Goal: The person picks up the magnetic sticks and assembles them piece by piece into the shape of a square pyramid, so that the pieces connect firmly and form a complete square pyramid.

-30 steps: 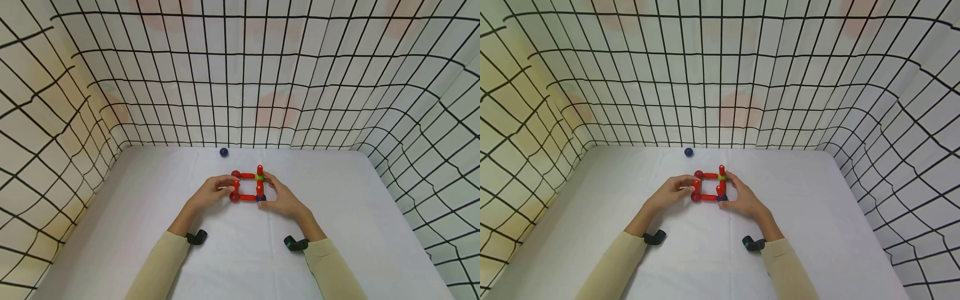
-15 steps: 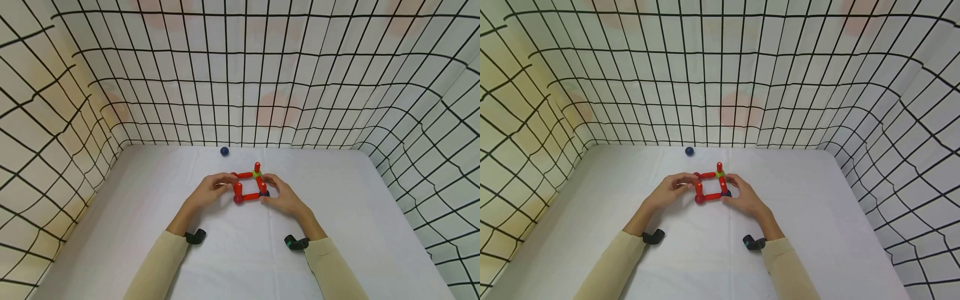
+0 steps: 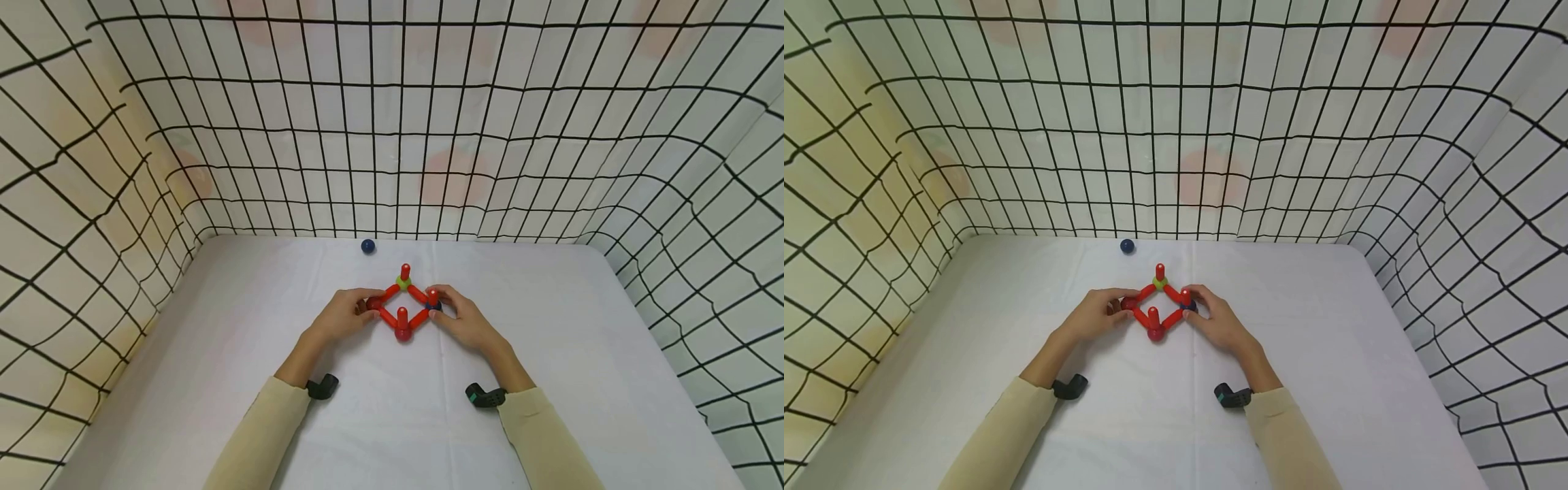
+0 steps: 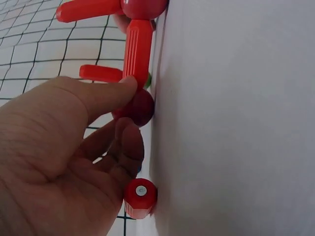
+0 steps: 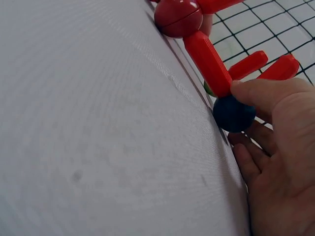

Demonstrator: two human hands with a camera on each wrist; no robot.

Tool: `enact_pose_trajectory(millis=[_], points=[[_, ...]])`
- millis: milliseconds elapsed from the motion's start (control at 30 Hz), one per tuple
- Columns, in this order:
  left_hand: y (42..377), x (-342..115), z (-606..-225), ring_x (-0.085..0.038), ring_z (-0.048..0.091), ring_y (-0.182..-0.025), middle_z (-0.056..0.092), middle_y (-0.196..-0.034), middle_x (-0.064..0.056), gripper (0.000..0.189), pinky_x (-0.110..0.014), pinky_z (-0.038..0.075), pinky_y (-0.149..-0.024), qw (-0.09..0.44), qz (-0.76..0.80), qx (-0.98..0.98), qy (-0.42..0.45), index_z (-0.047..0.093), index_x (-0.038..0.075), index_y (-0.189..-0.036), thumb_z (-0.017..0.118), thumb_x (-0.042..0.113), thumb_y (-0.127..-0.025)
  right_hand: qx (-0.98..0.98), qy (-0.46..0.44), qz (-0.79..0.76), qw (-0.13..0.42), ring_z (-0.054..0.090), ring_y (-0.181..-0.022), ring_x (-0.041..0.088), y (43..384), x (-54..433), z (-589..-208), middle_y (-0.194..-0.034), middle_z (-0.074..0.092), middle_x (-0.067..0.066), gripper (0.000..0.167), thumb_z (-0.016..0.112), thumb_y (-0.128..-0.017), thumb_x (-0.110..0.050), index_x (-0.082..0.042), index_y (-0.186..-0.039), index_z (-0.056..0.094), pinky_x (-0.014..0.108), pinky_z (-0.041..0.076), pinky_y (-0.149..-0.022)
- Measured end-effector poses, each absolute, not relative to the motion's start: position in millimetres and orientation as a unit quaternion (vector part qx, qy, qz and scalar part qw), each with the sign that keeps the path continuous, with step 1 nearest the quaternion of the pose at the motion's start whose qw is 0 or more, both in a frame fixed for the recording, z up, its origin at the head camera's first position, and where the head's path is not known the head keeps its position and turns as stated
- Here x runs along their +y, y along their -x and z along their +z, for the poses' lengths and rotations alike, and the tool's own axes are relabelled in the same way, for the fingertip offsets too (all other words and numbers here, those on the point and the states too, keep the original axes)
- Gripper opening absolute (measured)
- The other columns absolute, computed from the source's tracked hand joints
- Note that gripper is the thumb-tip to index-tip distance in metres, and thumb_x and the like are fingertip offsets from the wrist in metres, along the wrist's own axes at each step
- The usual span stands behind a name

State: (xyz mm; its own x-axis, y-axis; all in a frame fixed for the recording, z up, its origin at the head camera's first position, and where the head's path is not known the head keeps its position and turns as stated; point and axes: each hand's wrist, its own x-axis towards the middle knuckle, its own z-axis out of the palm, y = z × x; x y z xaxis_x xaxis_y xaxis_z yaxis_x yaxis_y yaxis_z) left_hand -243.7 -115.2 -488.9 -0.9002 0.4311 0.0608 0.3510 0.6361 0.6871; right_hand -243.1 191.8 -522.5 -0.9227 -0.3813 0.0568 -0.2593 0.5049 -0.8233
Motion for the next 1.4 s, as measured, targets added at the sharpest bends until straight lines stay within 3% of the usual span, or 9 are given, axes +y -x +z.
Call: enact_pose_trajectory(millis=[233, 367, 467, 667, 933, 1167, 1400], points=[[243, -114, -490, -0.014, 0.062, -0.083, 0.073, -0.1, 0.003, 0.034, -0.028, 0.053, -0.075, 0.041, 0.384, 0.903, -0.19, 0.076, 0.018, -0.12, 0.084, 0.021, -0.087, 0.872, 0.151, -0.458, 0.081, 0.044, -0.146, 0.032, 241, 189, -518, -0.157, 0.047, 0.007, 0.089, 0.084, -0.083, -0.043, -0.023, -0.156, 0.037, 0.054, 0.037, -0.121], [241, -112, -489, -0.013, 0.065, -0.081, 0.074, -0.092, 0.008, 0.028, -0.027, 0.056, -0.075, 0.044, 0.396, 0.897, -0.189, 0.077, 0.02, -0.102, 0.091, 0.028, -0.079, 0.876, 0.145, -0.45, 0.092, 0.04, -0.149, 0.034, 240, 188, -517, -0.163, 0.039, 0.008, 0.114, 0.09, -0.071, -0.056, -0.022, -0.161, 0.03, 0.057, 0.035, -0.121], [240, -109, -489, -0.012, 0.064, -0.077, 0.071, -0.085, 0.008, 0.03, -0.026, 0.056, -0.071, 0.047, 0.4, 0.893, -0.2, 0.073, 0.021, -0.093, 0.094, 0.032, -0.075, 0.88, 0.146, -0.442, 0.093, 0.038, -0.15, 0.034, 240, 187, -517, -0.166, 0.035, 0.008, 0.123, 0.092, -0.067, -0.058, -0.022, -0.163, 0.025, 0.057, 0.035, -0.121], [237, -103, -489, -0.012, 0.061, -0.072, 0.065, -0.077, 0.005, 0.033, -0.023, 0.054, -0.065, 0.045, 0.402, 0.888, -0.218, 0.067, 0.017, -0.088, 0.094, 0.029, -0.075, 0.882, 0.145, -0.438, 0.099, 0.037, -0.151, 0.035, 239, 186, -517, -0.168, 0.031, 0.006, 0.124, 0.091, -0.069, -0.057, -0.025, -0.165, 0.02, 0.057, 0.036, -0.12], [240, -114, -486, -0.012, 0.063, -0.078, 0.068, -0.083, 0.007, 0.03, -0.025, 0.055, -0.071, 0.052, 0.399, 0.889, -0.216, 0.07, 0.019, -0.093, 0.09, 0.037, -0.08, 0.877, 0.15, -0.446, 0.095, 0.04, -0.149, 0.035, 240, 187, -519, -0.167, 0.032, 0.006, 0.115, 0.089, -0.074, -0.054, -0.027, -0.164, 0.022, 0.053, 0.038, -0.12], [246, -146, -471, -0.016, 0.062, -0.077, 0.068, -0.081, 0.004, 0.019, -0.029, 0.053, -0.068, 0.006, 0.39, 0.911, -0.136, 0.072, 0.02, -0.093, 0.081, 0.036, -0.09, 0.884, 0.141, -0.436, 0.098, 0.04, -0.15, 0.034, 240, 187, -518, -0.168, 0.031, 0.006, 0.115, 0.087, -0.074, -0.059, -0.026, -0.164, 0.022, 0.051, 0.038, -0.12], [245, -169, -469, -0.02, 0.062, -0.084, 0.069, -0.087, -0.001, 0.032, -0.03, 0.049, -0.069, 0.02, 0.366, 0.929, -0.053, 0.071, 0.016, -0.095, 0.083, 0.045, -0.085, 0.885, 0.139, -0.434, 0.099, 0.04, -0.15, 0.035, 239, 186, -517, -0.168, 0.031, 0.007, 0.114, 0.087, -0.075, -0.057, -0.025, -0.164, 0.023, 0.05, 0.039, -0.12]])
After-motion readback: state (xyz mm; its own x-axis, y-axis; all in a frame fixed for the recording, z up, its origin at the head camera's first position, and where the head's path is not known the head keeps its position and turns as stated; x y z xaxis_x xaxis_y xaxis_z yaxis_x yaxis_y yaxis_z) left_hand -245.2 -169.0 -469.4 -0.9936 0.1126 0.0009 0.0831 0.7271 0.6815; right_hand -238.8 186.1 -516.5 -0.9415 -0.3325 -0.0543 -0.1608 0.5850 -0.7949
